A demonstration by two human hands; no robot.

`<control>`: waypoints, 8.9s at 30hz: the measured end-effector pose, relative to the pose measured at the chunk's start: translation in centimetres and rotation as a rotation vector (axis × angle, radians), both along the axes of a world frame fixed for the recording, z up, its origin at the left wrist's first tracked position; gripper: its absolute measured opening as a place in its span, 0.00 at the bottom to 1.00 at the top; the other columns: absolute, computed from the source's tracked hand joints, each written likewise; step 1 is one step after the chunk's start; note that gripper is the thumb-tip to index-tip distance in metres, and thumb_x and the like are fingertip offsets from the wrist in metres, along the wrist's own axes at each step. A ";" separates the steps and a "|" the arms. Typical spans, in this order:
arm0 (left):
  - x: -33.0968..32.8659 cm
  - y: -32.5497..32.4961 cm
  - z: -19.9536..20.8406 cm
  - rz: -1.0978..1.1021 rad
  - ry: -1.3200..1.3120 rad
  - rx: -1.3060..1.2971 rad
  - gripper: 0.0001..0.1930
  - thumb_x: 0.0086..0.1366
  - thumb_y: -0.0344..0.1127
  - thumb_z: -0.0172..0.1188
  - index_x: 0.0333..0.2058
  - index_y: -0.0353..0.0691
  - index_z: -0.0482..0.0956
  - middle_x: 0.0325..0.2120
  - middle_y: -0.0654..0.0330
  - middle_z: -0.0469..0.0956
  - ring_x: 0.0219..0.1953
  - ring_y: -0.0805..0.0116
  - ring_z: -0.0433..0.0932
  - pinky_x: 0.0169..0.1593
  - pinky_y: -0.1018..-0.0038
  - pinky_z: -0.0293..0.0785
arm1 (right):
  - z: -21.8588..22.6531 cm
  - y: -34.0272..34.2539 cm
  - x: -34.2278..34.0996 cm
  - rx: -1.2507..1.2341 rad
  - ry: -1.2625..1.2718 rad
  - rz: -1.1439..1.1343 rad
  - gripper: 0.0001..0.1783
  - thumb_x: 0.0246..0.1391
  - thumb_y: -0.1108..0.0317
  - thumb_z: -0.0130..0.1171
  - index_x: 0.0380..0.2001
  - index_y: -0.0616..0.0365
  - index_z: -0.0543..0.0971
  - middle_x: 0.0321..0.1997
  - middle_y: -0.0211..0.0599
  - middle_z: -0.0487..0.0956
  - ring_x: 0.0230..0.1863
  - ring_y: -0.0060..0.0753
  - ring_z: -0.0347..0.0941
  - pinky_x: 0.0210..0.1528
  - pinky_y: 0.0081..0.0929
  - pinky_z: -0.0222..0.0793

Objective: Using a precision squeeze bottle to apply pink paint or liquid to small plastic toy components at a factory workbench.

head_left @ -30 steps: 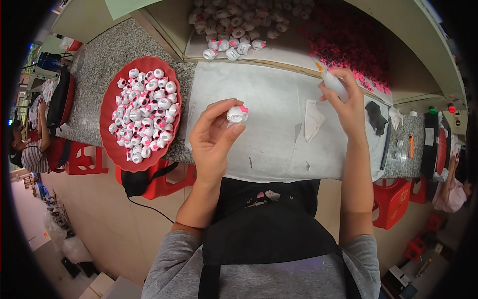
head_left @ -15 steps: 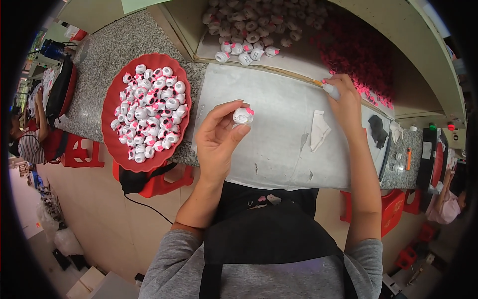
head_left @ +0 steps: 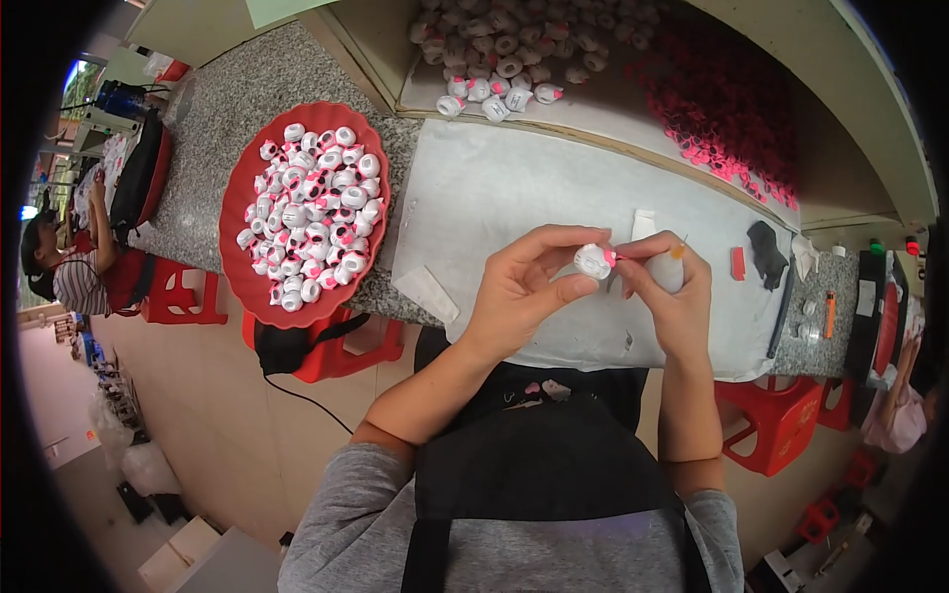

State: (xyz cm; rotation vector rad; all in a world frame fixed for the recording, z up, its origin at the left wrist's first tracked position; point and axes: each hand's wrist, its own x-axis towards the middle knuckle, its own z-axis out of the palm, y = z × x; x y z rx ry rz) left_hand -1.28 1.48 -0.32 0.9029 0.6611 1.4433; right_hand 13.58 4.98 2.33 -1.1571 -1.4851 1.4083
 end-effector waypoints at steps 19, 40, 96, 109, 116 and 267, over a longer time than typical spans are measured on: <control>1.0 -1.1 0.9 0.202 0.669 0.292 0.14 0.41 0.17 0.54 0.32 0.33 0.72 0.35 0.50 0.69 0.39 0.63 0.69 0.39 0.74 0.67 | -0.2 -2.8 0.6 -0.144 0.421 -0.075 0.05 0.36 0.81 0.55 0.21 0.65 0.70 0.23 0.36 0.72 0.21 0.18 0.65 0.20 0.13 0.61; 0.2 -1.7 0.4 -0.090 -0.033 -0.010 0.12 0.47 0.21 0.53 0.34 0.33 0.71 0.36 0.54 0.70 0.45 0.65 0.65 0.48 0.72 0.59 | -0.1 -3.3 0.0 -0.048 0.289 0.066 0.24 0.30 0.83 0.57 0.37 0.66 0.66 0.30 0.37 0.70 0.24 0.19 0.65 0.19 0.11 0.60; -10.0 -5.3 1.3 0.738 0.551 0.125 0.12 0.40 0.20 0.57 0.27 0.36 0.73 0.32 0.60 0.64 0.37 0.71 0.62 0.40 0.78 0.59 | -0.5 -3.1 -2.5 -0.213 0.327 0.200 0.26 0.34 0.78 0.49 0.43 0.70 0.62 0.21 0.46 0.71 0.11 0.19 0.60 0.13 0.13 0.57; -4.0 12.8 -0.7 0.598 1.558 0.666 0.11 0.42 0.25 0.55 0.29 0.42 0.73 0.27 0.63 0.72 0.34 0.64 0.68 0.41 0.70 0.59 | -0.6 -3.6 1.2 -0.216 0.400 -0.055 0.25 0.38 0.76 0.52 0.44 0.63 0.61 0.25 0.37 0.69 0.13 0.13 0.56 0.13 0.09 0.52; -2.5 12.5 0.1 0.639 1.541 0.547 0.08 0.44 0.25 0.52 0.27 0.42 0.73 0.21 0.60 0.71 0.29 0.67 0.70 0.37 0.75 0.63 | -1.2 -3.7 3.0 -0.146 0.480 -0.128 0.20 0.40 0.74 0.46 0.41 0.62 0.58 0.32 0.43 0.64 0.12 0.17 0.56 0.09 0.10 0.51; 0.8 -0.8 0.0 -0.033 -0.005 0.012 0.18 0.49 0.21 0.51 0.41 0.32 0.63 0.39 0.52 0.67 0.45 0.66 0.64 0.49 0.73 0.57 | -1.6 -1.5 -0.6 -0.020 0.140 -0.170 0.10 0.40 0.80 0.48 0.31 0.67 0.71 0.22 0.33 0.70 0.19 0.17 0.63 0.19 0.12 0.58</control>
